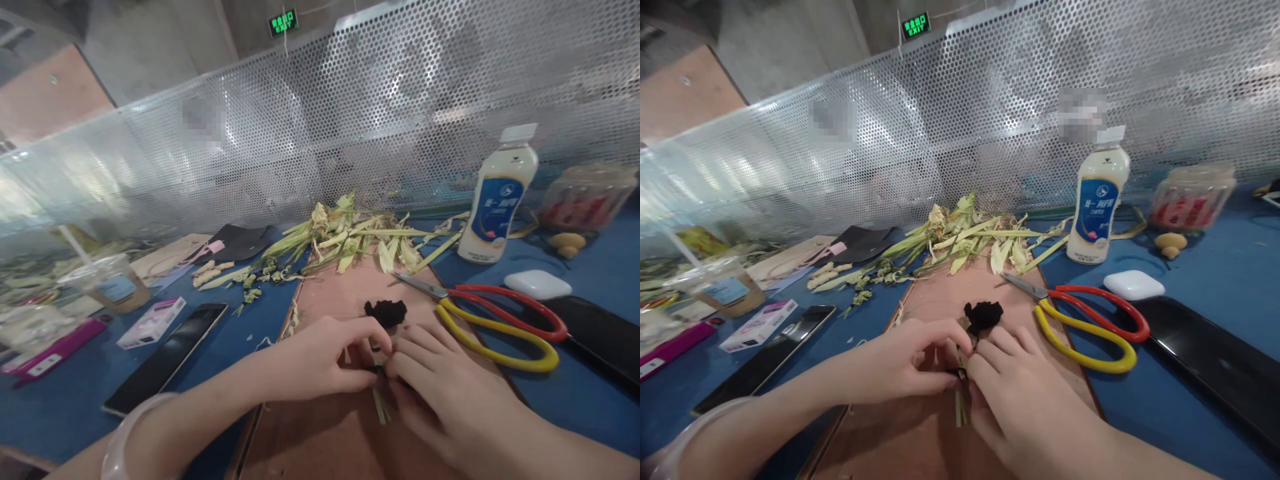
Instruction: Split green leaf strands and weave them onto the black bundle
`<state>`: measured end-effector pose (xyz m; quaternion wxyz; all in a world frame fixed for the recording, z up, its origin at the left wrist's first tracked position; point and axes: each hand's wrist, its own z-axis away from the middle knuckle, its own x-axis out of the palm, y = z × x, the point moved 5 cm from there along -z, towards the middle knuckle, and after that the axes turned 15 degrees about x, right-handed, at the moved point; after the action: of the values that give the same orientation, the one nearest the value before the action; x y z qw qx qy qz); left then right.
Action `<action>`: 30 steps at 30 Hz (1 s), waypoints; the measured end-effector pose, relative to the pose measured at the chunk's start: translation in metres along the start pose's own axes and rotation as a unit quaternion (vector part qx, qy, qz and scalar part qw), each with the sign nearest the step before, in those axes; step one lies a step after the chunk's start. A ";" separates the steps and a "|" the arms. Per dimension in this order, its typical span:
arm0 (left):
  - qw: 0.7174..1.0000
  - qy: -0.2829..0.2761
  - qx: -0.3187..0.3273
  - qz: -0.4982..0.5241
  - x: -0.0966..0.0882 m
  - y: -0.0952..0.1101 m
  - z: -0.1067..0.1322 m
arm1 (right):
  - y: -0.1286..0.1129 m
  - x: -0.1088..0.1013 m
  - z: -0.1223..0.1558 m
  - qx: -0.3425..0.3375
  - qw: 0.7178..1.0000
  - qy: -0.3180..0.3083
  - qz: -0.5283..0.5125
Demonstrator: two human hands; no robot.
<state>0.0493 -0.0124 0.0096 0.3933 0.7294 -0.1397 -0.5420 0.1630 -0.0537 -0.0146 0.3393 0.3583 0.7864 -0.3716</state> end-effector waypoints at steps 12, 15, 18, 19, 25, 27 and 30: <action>0.997 -0.030 0.035 -0.060 0.002 0.001 -0.001 | 0.012 0.007 -0.003 0.080 0.994 -0.073 -0.010; 0.995 -0.030 0.038 -0.087 0.002 0.001 0.000 | 0.010 0.006 -0.003 0.075 0.994 -0.076 -0.014; 0.992 -0.024 0.048 -0.115 0.002 0.002 0.000 | 0.010 0.005 -0.002 0.072 0.995 -0.074 -0.016; 0.991 -0.022 0.053 -0.122 0.002 0.002 0.000 | 0.011 0.006 -0.001 0.072 0.995 -0.073 -0.016; 0.992 0.000 0.022 -0.121 0.000 -0.001 0.001 | 0.011 0.006 -0.002 0.064 0.997 -0.044 -0.005; 0.995 0.012 -0.003 -0.100 -0.001 -0.003 0.001 | 0.010 0.006 -0.002 0.054 0.998 -0.034 0.006; 0.997 0.028 -0.035 -0.066 0.000 -0.005 0.002 | 0.008 0.004 0.000 0.043 0.999 0.000 0.000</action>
<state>0.0468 -0.0098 0.0064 0.3854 0.7380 -0.0606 -0.5505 0.1677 -0.0486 -0.0209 0.3234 0.3731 0.7696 -0.4049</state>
